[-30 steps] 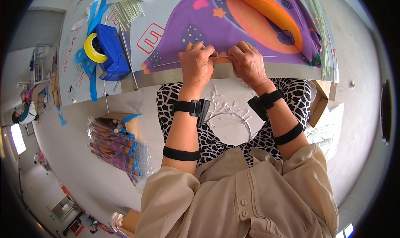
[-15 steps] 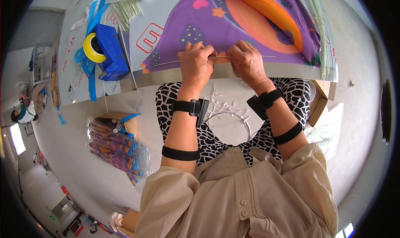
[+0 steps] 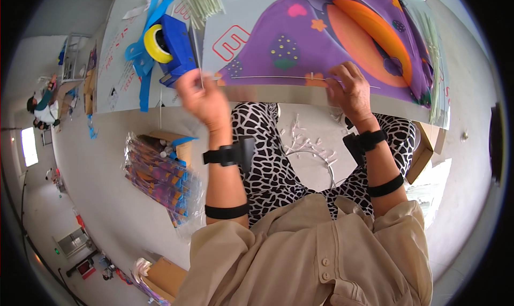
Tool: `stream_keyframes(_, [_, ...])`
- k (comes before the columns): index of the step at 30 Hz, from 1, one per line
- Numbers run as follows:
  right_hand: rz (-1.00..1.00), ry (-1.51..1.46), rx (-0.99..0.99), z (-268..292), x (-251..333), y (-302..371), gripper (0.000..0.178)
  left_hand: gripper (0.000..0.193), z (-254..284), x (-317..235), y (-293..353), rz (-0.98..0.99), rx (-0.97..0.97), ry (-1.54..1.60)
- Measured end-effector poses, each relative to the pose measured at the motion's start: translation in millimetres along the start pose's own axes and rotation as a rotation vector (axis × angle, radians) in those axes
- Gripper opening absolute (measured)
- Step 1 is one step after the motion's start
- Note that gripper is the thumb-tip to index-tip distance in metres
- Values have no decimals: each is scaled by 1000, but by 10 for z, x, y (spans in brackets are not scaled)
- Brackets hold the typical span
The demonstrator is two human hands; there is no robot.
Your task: Assembling a colorful kite by attaching support rods and strings using tape at a workstation.
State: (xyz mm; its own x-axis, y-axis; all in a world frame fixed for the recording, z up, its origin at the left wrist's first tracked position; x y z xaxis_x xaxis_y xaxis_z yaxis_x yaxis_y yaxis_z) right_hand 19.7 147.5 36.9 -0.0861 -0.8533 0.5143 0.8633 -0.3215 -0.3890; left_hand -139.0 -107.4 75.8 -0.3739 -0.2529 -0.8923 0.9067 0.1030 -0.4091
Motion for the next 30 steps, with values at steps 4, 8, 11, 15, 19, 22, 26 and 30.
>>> stream_keyframes(4, [-20,-71,-39,30,166,-53,10,14,844,508,-757,190,-160,-165])
stream_keyframes(8, [63,-109,-38,-1,525,-92,9,18,806,674,-1179,528,194,-235])
stream_keyframes(11, [85,-242,31,-158,849,-79,7,19,821,822,-1315,693,241,-297])
stream_keyframes(15, [-137,-634,368,-897,1334,-121,8,17,793,896,-1351,761,220,-169])
stream_keyframes(19, [-156,-658,570,-1603,1884,-282,15,15,782,967,-1382,848,202,137])
stream_keyframes(22, [-983,-1086,714,-2069,1941,-166,13,14,710,904,-1325,882,239,178])
stream_keyframes(26, [-1306,-1309,507,-2223,1968,-69,11,15,692,836,-1235,941,212,231])
stream_keyframes(30, [-1226,-1387,470,-2062,2054,-76,9,14,683,793,-1229,914,231,273])
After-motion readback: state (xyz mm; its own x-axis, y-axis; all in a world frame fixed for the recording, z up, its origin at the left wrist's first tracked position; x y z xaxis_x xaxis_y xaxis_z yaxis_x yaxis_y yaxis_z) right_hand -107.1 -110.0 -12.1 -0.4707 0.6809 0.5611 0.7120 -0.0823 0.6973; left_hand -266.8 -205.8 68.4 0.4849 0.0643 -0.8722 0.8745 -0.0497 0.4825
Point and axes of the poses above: each hand's wrist, its own y-axis away from the middle knuckle, its own z-axis out of the back of the hand, x = y × z, the point moved 6 cm from there along -y, towards the middle knuckle, and after that the axes turned 2 degrees about x, right-handed, at the moved point
